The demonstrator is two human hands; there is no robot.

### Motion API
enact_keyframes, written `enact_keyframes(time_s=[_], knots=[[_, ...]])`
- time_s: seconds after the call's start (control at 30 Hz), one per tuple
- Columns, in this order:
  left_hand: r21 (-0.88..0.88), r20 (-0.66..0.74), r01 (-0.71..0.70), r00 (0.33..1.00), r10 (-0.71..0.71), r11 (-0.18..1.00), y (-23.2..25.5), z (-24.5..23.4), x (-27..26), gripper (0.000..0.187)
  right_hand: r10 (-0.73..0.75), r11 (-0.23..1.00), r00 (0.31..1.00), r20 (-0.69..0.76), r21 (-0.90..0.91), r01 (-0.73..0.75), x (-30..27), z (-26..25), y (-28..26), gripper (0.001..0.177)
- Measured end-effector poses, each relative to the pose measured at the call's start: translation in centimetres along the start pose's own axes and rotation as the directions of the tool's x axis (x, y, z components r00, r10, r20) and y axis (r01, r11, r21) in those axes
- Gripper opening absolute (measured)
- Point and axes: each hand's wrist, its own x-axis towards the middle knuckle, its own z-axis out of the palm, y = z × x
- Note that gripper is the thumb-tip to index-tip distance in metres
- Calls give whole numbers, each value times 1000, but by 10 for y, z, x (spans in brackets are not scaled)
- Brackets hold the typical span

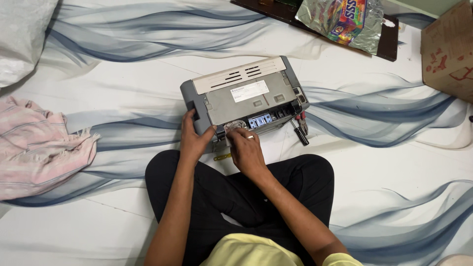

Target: The person sits on the floor and wipes the exterior of a dot matrix printer with a cloth, rotating the device to clean multiple sides. They then open the rear cover and use pliers to remove a small internal component.

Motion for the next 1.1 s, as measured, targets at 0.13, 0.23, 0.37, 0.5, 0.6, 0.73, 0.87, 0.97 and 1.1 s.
enact_keyframes(time_s=[0.13, 0.23, 0.37, 0.5, 0.6, 0.73, 0.87, 0.97, 1.1], knots=[[-125, 39, 40, 999, -35, 991, -3, 0, -1, 79, -82, 996, 996, -28, -33, 81, 1, 2, 5, 31], [-179, 97, 122, 990, -106, 976, -7, -1, 0, 81, -69, 997, 997, 37, -17, 69, 7, -1, 9, 26], [-182, 146, 211, 972, -186, 960, -9, -1, 4, 88, -31, 999, 972, 234, -11, 34, 24, -10, 14, 13], [-207, 170, 248, 962, -215, 947, -4, -3, 5, 88, -11, 995, 944, 329, 93, -21, 43, -17, 24, 23], [-234, 211, 318, 939, -271, 919, 0, -5, 5, 88, 57, 863, 875, 481, 417, -285, 51, -21, 42, 23], [-253, 198, 262, 956, -215, 932, 0, -5, 12, 85, 181, 408, 845, 504, 743, -530, 43, -18, 67, 21], [-289, 218, 280, 950, -221, 916, -6, -3, 16, 83, 390, 439, 884, 259, 791, -426, 30, -2, 60, 27], [-312, 217, 280, 951, -219, 908, -10, -1, 16, 82, 99, 819, 979, -178, 573, 21, 29, 10, 29, 35], [-350, 205, 285, 953, -224, 892, -15, 0, 18, 73, -231, 970, 973, 11, -79, 231, 30, 20, -11, 62]])
